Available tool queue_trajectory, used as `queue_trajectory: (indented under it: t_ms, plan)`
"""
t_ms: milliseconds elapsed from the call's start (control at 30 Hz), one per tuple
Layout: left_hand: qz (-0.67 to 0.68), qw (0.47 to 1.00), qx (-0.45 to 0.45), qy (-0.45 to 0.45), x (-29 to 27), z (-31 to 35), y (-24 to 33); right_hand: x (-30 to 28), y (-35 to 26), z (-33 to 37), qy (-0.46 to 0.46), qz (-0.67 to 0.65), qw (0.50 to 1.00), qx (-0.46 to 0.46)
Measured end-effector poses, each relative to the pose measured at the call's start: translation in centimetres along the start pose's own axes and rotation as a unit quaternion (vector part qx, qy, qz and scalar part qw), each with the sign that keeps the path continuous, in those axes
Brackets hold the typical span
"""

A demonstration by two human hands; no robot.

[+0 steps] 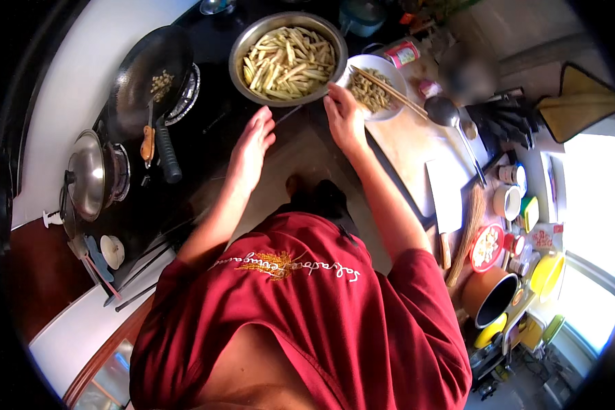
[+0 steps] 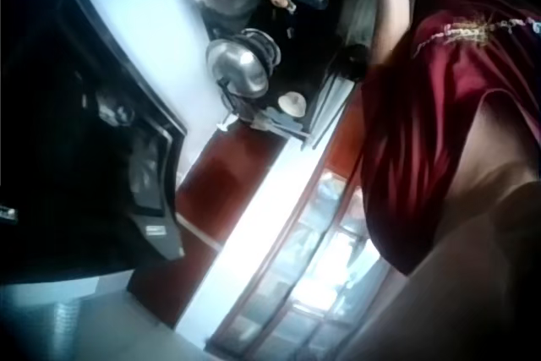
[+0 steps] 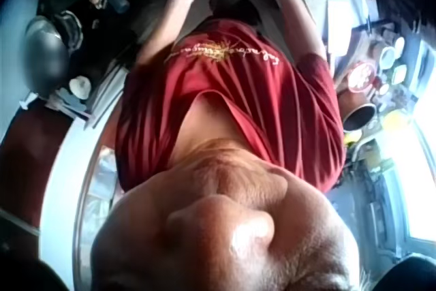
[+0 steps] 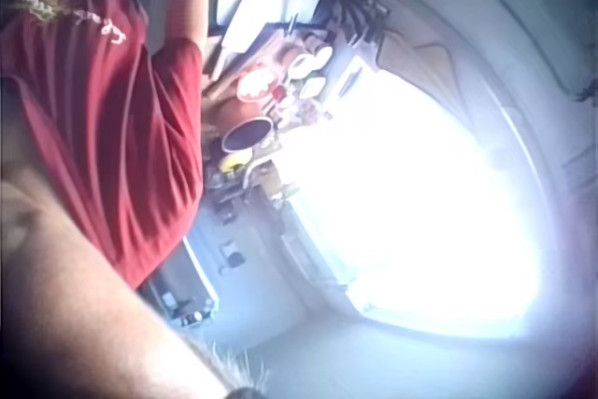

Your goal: The person transfers sliced potatoes from a bowl of water into a hot pan with oil, stirs them using a spatula, and wipes down the stove surface with a cloth.

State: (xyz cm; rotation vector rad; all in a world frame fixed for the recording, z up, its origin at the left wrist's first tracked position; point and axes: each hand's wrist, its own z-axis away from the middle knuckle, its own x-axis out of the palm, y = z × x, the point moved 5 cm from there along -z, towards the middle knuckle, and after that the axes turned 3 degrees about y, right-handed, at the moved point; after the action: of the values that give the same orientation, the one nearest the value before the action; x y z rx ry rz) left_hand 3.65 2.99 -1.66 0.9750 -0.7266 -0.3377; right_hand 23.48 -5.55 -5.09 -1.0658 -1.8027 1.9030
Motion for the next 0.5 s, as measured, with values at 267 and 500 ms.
queue_trajectory:
  t_ms: [267, 500]
  plan:
    - [-0.732, 0.67, 0.105, 0.064, -0.8, -14.4, 3.6, 8.5, -1.9, -12.2, -0.262, 0.555, 0.774, -0.156]
    - [-0.719, 0.681, 0.038, 0.132, -0.1, -19.1, 3.4, 10.9, -0.6, -16.3, -0.233, 0.555, 0.769, -0.214]
